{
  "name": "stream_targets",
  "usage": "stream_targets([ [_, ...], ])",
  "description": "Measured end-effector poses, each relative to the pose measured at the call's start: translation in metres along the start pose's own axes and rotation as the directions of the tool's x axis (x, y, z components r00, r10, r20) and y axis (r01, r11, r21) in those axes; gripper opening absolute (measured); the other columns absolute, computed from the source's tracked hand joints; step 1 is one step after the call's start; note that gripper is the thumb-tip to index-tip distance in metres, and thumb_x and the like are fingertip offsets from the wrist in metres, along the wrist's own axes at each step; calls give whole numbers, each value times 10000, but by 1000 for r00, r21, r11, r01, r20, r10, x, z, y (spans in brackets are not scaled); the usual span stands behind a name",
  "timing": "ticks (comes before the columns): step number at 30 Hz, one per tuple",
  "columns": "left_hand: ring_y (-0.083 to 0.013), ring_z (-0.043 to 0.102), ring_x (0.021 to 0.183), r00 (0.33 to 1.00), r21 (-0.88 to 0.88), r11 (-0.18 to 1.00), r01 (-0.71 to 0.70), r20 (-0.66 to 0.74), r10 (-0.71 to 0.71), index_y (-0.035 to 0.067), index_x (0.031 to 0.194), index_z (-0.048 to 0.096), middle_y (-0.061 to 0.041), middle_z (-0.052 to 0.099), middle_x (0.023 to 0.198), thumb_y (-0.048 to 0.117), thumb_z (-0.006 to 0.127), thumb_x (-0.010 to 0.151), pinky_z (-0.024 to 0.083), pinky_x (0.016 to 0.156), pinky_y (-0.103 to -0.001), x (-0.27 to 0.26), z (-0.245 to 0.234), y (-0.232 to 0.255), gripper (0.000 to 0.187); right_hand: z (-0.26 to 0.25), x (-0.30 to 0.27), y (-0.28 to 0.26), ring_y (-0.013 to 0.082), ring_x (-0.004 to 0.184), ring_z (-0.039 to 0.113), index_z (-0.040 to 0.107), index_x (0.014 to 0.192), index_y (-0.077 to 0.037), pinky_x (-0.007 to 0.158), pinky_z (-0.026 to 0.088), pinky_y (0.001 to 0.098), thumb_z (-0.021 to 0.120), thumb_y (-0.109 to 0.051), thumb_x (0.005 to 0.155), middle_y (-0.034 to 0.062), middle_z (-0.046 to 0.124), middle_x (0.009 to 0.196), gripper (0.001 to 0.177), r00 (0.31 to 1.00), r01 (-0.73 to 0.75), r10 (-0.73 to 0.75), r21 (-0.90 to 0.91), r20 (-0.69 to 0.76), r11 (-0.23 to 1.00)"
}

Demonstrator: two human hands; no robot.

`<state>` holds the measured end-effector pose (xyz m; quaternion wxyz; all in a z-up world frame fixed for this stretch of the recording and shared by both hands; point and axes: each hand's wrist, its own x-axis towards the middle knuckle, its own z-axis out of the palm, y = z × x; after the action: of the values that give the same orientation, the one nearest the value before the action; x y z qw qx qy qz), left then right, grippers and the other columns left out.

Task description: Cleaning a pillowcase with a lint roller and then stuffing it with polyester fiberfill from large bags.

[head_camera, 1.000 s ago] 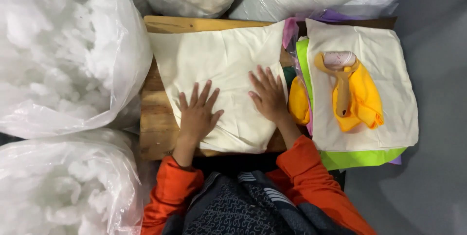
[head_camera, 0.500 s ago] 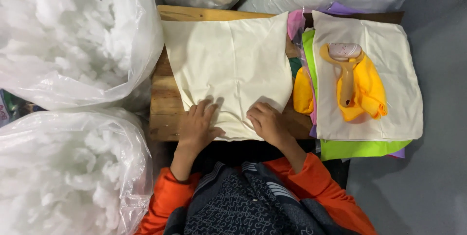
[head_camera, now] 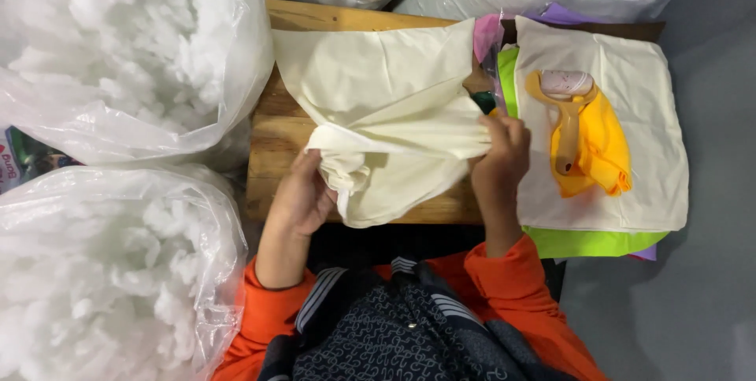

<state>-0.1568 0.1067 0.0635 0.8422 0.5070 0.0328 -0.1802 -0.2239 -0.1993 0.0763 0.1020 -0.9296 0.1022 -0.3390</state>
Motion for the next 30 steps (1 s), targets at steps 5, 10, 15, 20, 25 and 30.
stream_targets([
  [5, -466, 694, 1077, 918, -692, 619, 371, 174, -357, -55, 1279, 622, -327, 668, 1239, 369, 662, 897, 558, 908, -642, 5, 21, 43, 571, -46, 50, -8, 114, 743, 591, 744, 912, -88, 731, 501, 259, 637, -33, 955, 9, 603, 710, 128, 937, -299, 126, 560, 327, 773],
  [10, -481, 511, 1311, 946, -788, 613, 50, 234, 224, 23, 1538, 386, -319, 466, 1489, 192, 620, 879, 455, 1044, -650, 21, 1, 32, 720, -41, 31, 41, 221, 875, 679, 657, 1075, -55, 858, 532, 385, 639, -147, 916, 89, 677, 941, 184, 705, -708, 181, 695, 686, 122],
  [15, -451, 460, 1396, 927, -728, 680, -84, 194, 322, 120, 1609, 278, -267, 399, 1582, -31, 511, 886, 452, 1087, -635, 21, 17, 34, 775, -46, 54, -6, 284, 1143, 720, 652, 1326, -106, 1126, 467, 485, 648, -364, 971, 112, 709, 1288, 439, 422, -726, 282, 508, 861, -463],
  [20, -525, 531, 1292, 980, -917, 395, 63, 131, 148, -19, 1491, 476, -334, 517, 1448, 313, 543, 944, 472, 1019, -694, 41, -23, 23, 644, -49, 65, -6, 337, 1096, 698, 593, 1356, 38, 1017, 515, 519, 584, -311, 1018, 251, 654, 1308, 486, 467, -589, 67, 366, 882, -721],
  [25, -481, 564, 1293, 975, -891, 454, 0, 101, 199, -24, 1469, 494, -316, 532, 1450, 463, 606, 893, 460, 1052, -687, 58, -49, 26, 763, -29, 44, 20, 296, 1109, 675, 349, 1467, -77, 957, 584, 466, 603, -387, 982, 202, 573, 1360, 629, 632, -697, 49, 595, 774, -401],
  [30, -433, 621, 1247, 992, -760, 649, 40, 106, 63, 40, 1392, 597, -256, 614, 1380, 374, 655, 903, 484, 1056, -660, 36, -12, 25, 595, -40, 33, -4, 252, 1207, 598, 536, 1414, -118, 1092, 459, 385, 964, -239, 671, 115, 565, 1261, 866, 855, -490, 192, 630, 482, 603],
])
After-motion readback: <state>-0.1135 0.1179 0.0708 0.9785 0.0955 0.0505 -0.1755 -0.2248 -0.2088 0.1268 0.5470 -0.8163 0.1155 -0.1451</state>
